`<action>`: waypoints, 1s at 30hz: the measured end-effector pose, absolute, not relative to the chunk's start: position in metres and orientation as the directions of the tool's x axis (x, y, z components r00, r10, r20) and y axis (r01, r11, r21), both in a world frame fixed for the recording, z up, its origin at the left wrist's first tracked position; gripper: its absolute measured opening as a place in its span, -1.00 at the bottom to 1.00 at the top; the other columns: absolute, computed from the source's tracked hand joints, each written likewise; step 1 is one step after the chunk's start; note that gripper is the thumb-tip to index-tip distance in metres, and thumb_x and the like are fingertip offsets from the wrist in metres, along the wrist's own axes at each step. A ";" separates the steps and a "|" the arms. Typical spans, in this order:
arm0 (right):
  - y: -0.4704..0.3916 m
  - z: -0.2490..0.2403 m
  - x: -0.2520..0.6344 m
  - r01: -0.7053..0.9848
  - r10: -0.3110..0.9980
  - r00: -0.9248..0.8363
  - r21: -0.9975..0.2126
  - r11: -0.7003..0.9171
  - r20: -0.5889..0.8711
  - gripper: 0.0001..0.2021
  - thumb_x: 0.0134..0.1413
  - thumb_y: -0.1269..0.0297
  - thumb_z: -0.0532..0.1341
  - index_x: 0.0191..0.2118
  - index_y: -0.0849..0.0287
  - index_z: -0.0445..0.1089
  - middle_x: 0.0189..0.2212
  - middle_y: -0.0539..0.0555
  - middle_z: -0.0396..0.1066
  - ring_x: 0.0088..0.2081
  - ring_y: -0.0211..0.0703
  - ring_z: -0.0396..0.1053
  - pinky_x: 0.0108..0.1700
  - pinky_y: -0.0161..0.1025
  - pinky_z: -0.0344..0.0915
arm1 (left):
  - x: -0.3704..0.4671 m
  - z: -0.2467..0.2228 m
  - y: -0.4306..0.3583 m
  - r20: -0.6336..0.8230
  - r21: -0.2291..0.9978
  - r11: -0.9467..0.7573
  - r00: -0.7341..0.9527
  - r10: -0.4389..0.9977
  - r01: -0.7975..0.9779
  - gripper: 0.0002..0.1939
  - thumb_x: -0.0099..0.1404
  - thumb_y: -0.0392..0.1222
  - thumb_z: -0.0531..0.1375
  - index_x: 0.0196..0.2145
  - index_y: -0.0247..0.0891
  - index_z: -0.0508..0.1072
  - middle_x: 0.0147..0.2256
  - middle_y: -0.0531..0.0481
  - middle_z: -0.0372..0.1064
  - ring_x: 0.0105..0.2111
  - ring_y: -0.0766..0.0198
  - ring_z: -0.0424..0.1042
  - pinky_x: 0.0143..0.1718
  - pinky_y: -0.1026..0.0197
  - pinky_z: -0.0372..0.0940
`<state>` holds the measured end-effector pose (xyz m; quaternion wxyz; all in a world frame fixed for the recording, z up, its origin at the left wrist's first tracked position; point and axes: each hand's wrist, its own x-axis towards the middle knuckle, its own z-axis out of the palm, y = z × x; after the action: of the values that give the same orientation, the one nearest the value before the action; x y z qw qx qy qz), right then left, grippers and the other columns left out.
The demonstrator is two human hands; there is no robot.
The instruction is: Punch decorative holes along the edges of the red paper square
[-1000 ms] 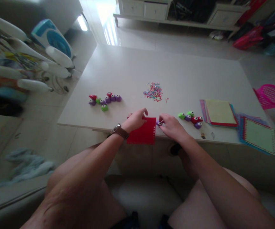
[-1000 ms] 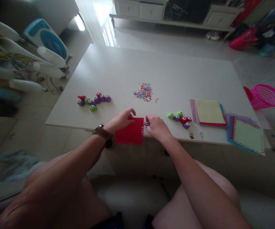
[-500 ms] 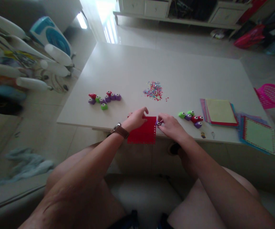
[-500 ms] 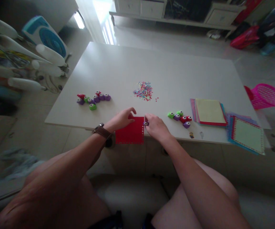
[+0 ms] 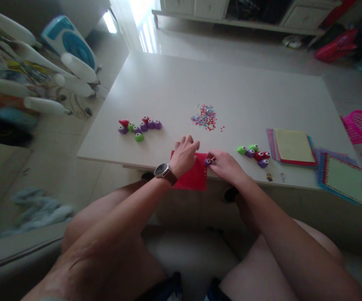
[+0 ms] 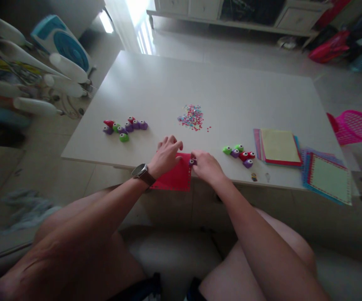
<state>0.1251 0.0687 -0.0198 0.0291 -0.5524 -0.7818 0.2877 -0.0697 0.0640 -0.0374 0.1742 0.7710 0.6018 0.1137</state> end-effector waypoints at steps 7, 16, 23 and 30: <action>0.076 -0.018 0.129 0.796 0.867 -0.264 -0.603 -0.051 -0.422 -0.90 0.30 0.29 0.34 -0.15 0.18 0.58 -0.13 0.17 0.65 -0.16 -0.10 0.55 -0.13 -0.25 0.36 | -0.071 -0.037 0.066 -0.281 0.505 -0.111 0.285 0.916 0.856 -0.88 0.38 -0.12 0.29 -0.26 -0.21 0.52 -0.27 -0.11 0.56 -0.23 0.08 0.49 -0.23 0.13 0.25; 0.082 -0.024 0.130 0.778 0.886 -0.228 -0.622 -0.083 -0.404 -0.94 0.22 0.33 0.39 -0.24 0.19 0.61 -0.22 0.15 0.66 -0.24 -0.11 0.54 -0.18 -0.25 0.38 | -0.072 -0.041 0.066 -0.297 0.518 -0.107 0.295 0.908 0.849 -0.89 0.36 -0.13 0.31 -0.26 -0.20 0.52 -0.25 -0.13 0.58 -0.18 0.06 0.52 -0.15 0.13 0.32; 0.083 -0.025 0.130 0.768 0.876 -0.243 -0.634 -0.088 -0.416 -0.92 0.23 0.33 0.38 -0.22 0.21 0.63 -0.21 0.17 0.66 -0.18 -0.07 0.56 -0.11 -0.22 0.38 | -0.072 -0.044 0.067 -0.291 0.501 -0.122 0.300 0.909 0.857 -0.89 0.42 -0.18 0.24 -0.21 -0.23 0.55 -0.21 -0.14 0.59 -0.16 0.07 0.52 -0.12 0.13 0.31; 0.080 -0.030 0.127 0.724 0.875 -0.243 -0.679 -0.124 -0.419 -0.93 0.21 0.34 0.37 -0.25 0.19 0.62 -0.27 0.12 0.66 -0.25 -0.12 0.53 -0.16 -0.25 0.37 | -0.068 -0.040 0.071 -0.336 0.495 -0.082 0.278 0.900 0.865 -0.70 0.54 -0.12 0.07 -0.17 -0.26 0.58 -0.17 -0.23 0.63 -0.15 0.05 0.56 -0.14 0.12 0.32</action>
<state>0.1267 0.0803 -0.0298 0.0861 -0.6090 -0.6562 0.4371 -0.0682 0.0706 -0.0396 0.3141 0.7351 0.6002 0.0276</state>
